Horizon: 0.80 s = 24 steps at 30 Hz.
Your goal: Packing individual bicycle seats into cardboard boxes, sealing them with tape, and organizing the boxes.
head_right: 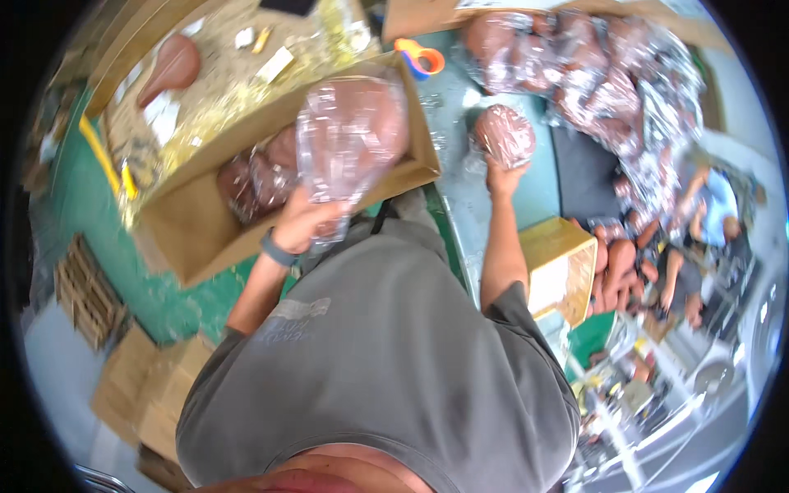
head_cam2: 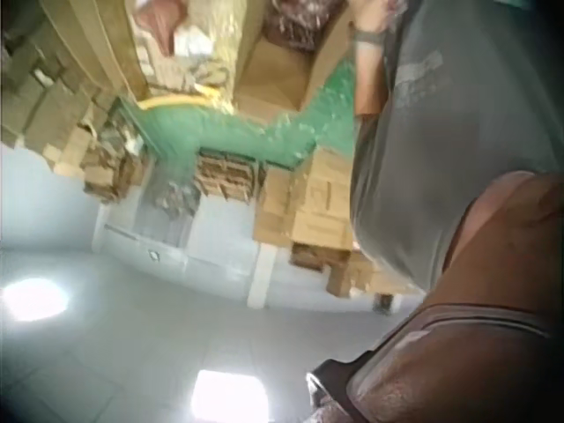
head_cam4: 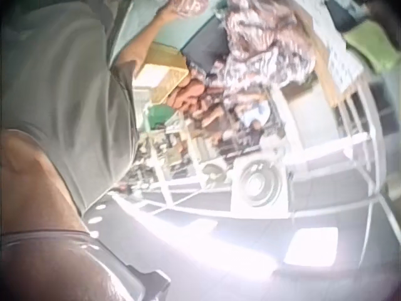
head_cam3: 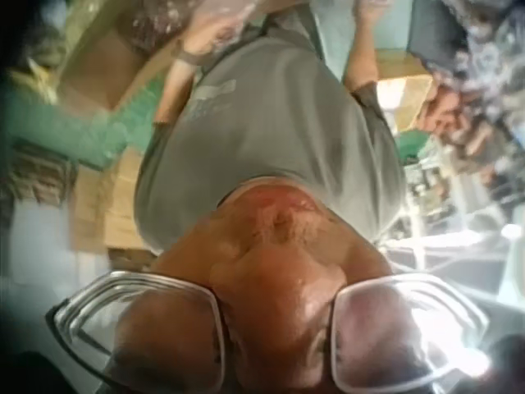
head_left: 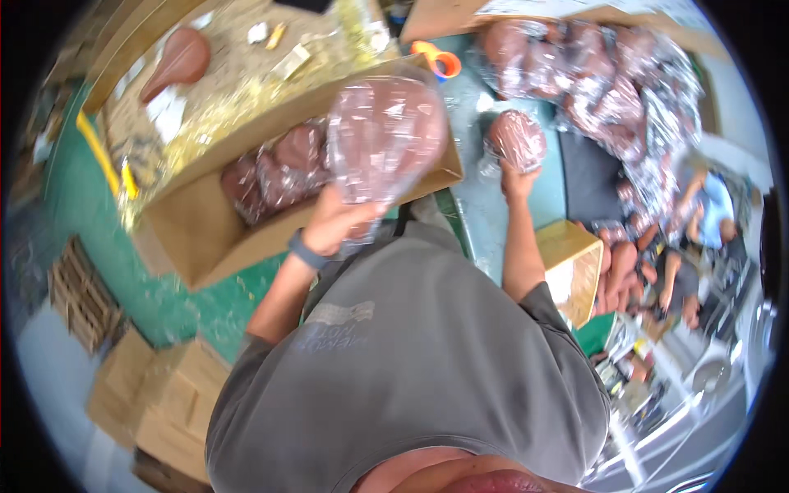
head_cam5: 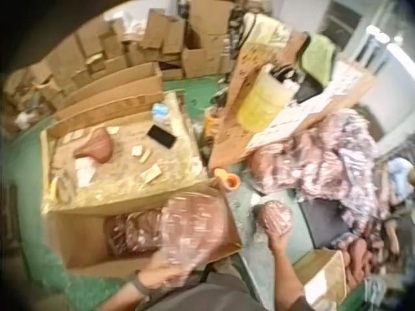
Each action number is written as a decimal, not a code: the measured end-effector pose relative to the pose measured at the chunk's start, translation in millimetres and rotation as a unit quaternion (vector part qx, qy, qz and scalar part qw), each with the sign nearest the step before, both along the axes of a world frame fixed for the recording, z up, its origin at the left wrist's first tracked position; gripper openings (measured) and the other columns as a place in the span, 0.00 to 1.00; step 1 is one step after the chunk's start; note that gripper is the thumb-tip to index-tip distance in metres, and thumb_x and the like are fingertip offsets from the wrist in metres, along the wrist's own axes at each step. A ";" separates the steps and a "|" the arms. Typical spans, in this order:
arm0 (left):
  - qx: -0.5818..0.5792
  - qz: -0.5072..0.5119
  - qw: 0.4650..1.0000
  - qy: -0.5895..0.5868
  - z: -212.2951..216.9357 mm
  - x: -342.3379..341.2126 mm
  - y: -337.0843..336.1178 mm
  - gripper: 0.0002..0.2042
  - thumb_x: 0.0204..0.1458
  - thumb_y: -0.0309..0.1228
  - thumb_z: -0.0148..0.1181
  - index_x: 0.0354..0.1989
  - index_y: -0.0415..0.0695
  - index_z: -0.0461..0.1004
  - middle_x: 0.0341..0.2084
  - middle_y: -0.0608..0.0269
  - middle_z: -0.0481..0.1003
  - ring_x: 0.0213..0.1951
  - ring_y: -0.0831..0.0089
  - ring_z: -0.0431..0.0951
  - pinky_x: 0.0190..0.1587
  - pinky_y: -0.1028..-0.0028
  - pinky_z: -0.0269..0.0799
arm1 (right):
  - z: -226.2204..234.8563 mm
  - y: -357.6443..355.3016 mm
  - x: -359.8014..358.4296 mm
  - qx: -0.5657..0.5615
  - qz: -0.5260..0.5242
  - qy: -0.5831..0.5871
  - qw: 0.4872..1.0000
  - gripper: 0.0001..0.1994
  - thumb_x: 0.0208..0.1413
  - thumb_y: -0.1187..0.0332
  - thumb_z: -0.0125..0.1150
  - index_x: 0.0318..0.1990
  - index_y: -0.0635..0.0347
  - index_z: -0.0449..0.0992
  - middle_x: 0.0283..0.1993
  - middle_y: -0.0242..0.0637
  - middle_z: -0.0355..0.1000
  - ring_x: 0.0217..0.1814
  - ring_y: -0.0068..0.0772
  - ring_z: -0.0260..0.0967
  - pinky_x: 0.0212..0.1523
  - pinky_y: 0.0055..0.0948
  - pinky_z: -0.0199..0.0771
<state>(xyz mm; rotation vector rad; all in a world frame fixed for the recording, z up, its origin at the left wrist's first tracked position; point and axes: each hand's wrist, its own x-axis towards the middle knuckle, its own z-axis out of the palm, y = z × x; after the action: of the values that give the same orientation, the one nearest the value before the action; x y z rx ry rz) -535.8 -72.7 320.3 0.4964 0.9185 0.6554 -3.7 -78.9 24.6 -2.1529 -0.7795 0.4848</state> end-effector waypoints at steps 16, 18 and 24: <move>0.190 -0.354 0.916 -0.004 -127.5 138.7 -64.8 0.47 0.62 0.31 0.74 0.84 0.39 0.49 0.79 0.40 0.61 0.80 0.50 0.61 0.79 0.52 0.62 | 66.0 -569.6 -388.8 -0.410 -0.190 0.094 0.887 0.45 0.55 0.46 0.78 0.75 0.65 0.72 0.64 0.60 0.81 0.68 0.61 0.78 0.71 0.49 0.78; 0.187 -0.381 0.905 -0.038 -123.2 60.2 -96.3 0.39 0.70 0.27 0.66 0.85 0.41 0.51 0.75 0.43 0.68 0.74 0.53 0.71 0.75 0.59 0.69 | 37.8 -668.0 -462.5 -0.510 -0.246 0.185 0.803 0.41 0.55 0.48 0.77 0.70 0.68 0.75 0.67 0.59 0.79 0.70 0.60 0.78 0.72 0.49 0.78; 0.229 -0.422 0.858 0.184 -129.8 -120.5 -195.4 0.30 0.72 0.25 0.63 0.79 0.37 0.60 0.63 0.45 0.79 0.63 0.61 0.81 0.67 0.64 0.77 | 70.4 -796.1 -600.9 -0.452 -0.555 0.162 0.680 0.26 0.59 0.63 0.75 0.62 0.64 0.76 0.62 0.56 0.76 0.67 0.61 0.74 0.66 0.53 0.79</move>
<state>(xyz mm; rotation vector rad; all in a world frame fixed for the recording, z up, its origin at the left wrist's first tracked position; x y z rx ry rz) -656.3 -268.1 190.5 1.3921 0.7832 -0.0550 -604.6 -875.0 95.1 -2.7347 1.2590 0.5792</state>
